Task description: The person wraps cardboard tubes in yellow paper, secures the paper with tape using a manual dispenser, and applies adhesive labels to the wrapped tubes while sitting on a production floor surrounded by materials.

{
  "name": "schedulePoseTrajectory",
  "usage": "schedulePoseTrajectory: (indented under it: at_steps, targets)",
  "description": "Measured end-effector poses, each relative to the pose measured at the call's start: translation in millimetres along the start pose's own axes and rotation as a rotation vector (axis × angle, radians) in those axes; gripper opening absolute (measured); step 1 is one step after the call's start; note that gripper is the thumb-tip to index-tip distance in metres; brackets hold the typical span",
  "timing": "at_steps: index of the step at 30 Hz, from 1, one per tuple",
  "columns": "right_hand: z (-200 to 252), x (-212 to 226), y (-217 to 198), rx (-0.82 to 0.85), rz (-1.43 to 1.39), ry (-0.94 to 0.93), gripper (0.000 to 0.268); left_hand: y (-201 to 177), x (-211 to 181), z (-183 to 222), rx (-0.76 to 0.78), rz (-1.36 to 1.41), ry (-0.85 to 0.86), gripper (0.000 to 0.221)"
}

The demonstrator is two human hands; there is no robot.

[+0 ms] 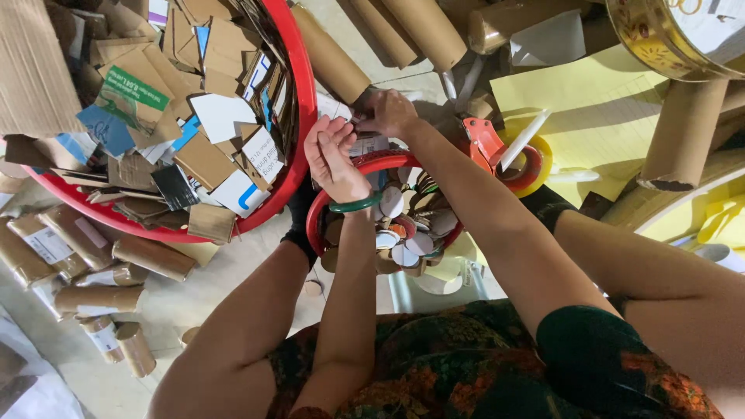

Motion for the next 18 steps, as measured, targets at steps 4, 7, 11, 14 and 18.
schedulePoseTrajectory:
  at_steps: [4, 7, 11, 14, 18]
  targets:
    - [18, 3, -20, 0.042, -0.058, 0.018, 0.044, -1, -1, 0, -0.007, -0.025, 0.018, 0.030]
    - [58, 14, -75, -0.106, -0.123, -0.052, 0.036, -1, 6, 1, -0.011, -0.041, 0.026, 0.030]
    - [137, 21, -140, -0.114, -0.609, 0.058, 0.025, 22, 9, 14, 0.141, -0.069, 0.023, 0.041]
    - [180, 30, -150, -0.086, -0.828, -0.074, 0.026, 47, 11, 28, 0.337, 0.024, -0.114, 0.048]
    - [236, 85, -190, -0.334, -0.544, -0.235, 0.038, 81, -21, 59, 0.565, 0.290, -0.362, 0.048]
Point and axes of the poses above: each hand's wrist, its own z-axis away from the middle knuckle, its own y-axis out of the palm, x = y × z, the point moved 6 cm from there along -z, towards the middle knuckle, and after that the axes turned 4 degrees about -y, right-handed, at the moved point
